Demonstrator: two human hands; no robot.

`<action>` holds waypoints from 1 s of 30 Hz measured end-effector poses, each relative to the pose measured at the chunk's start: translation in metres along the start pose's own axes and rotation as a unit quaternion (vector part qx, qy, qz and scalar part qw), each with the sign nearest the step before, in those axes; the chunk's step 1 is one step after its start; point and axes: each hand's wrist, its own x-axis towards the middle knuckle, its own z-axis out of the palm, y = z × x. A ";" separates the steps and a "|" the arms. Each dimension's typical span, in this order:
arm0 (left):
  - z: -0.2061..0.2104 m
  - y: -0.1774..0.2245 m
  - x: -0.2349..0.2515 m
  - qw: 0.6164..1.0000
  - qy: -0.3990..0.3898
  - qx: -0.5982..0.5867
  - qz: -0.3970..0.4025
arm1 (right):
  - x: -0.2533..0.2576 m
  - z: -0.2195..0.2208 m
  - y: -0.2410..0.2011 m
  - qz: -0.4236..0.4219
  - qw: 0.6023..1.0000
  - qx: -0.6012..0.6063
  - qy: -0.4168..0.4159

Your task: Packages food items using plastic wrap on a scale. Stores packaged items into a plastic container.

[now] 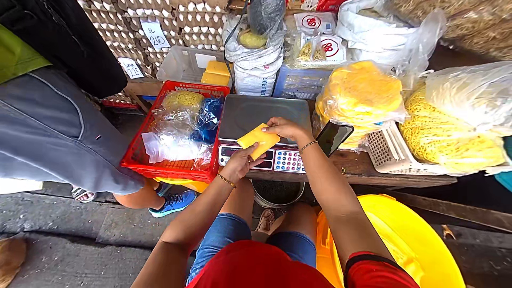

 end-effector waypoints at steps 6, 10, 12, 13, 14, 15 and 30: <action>0.001 0.024 -0.004 0.989 -0.086 0.108 0.059 | -0.034 -0.001 0.004 -0.092 0.967 0.235 0.021; 0.001 0.061 0.022 0.926 -0.202 0.287 0.137 | -0.040 -0.025 0.006 -0.160 0.954 0.253 -0.026; 0.004 0.082 0.040 0.874 -0.224 0.390 0.182 | -0.035 -0.035 0.004 -0.176 0.960 0.216 -0.005; 0.005 0.090 0.051 0.850 -0.220 0.433 0.204 | -0.031 -0.037 0.005 -0.185 0.964 0.193 0.015; 0.006 0.096 0.062 0.826 -0.207 0.473 0.226 | -0.025 -0.038 0.006 -0.196 0.965 0.173 0.040; 0.008 0.101 0.074 0.804 -0.187 0.508 0.247 | -0.018 -0.039 0.009 -0.207 0.965 0.151 0.064; 0.008 0.094 0.119 0.830 -0.203 0.429 0.292 | 0.025 -0.016 0.053 -0.216 0.948 0.215 0.097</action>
